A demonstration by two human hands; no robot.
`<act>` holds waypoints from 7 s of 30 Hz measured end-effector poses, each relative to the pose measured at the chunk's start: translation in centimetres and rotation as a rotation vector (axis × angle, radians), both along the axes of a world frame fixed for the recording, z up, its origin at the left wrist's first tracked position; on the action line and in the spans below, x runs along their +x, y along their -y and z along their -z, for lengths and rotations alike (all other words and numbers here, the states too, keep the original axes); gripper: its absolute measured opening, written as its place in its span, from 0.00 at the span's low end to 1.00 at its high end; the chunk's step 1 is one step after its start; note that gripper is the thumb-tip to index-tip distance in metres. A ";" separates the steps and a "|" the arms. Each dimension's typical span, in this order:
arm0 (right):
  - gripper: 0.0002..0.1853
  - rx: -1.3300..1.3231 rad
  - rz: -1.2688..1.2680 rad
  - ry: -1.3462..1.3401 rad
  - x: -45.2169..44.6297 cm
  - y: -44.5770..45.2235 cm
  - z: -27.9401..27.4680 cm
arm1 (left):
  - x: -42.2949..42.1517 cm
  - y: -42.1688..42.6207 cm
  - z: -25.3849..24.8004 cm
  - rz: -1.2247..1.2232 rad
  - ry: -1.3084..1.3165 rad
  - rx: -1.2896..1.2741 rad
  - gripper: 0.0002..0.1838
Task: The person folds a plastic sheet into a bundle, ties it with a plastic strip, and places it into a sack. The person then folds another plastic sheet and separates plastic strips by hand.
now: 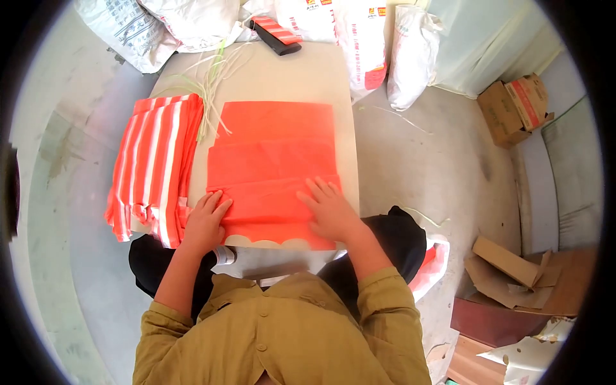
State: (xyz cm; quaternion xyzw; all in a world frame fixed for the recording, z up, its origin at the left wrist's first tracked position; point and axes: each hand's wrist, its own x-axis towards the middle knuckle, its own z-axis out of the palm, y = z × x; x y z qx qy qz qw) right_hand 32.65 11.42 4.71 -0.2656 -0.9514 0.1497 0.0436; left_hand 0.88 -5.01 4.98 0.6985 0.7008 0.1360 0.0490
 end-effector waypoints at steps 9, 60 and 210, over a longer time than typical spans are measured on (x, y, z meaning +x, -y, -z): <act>0.35 0.023 -0.009 0.040 0.1 -0.6 0.3 | -1.4 -0.8 1.5 0.028 0.002 0.081 0.30; 0.14 -0.583 1.044 -0.776 6.3 1.2 6.6 | 0.9 -3.0 2.7 -0.564 0.454 0.119 0.18; 0.11 -0.464 0.603 -0.597 7.6 1.7 5.0 | -1.0 3.1 5.7 -0.386 0.562 0.234 0.07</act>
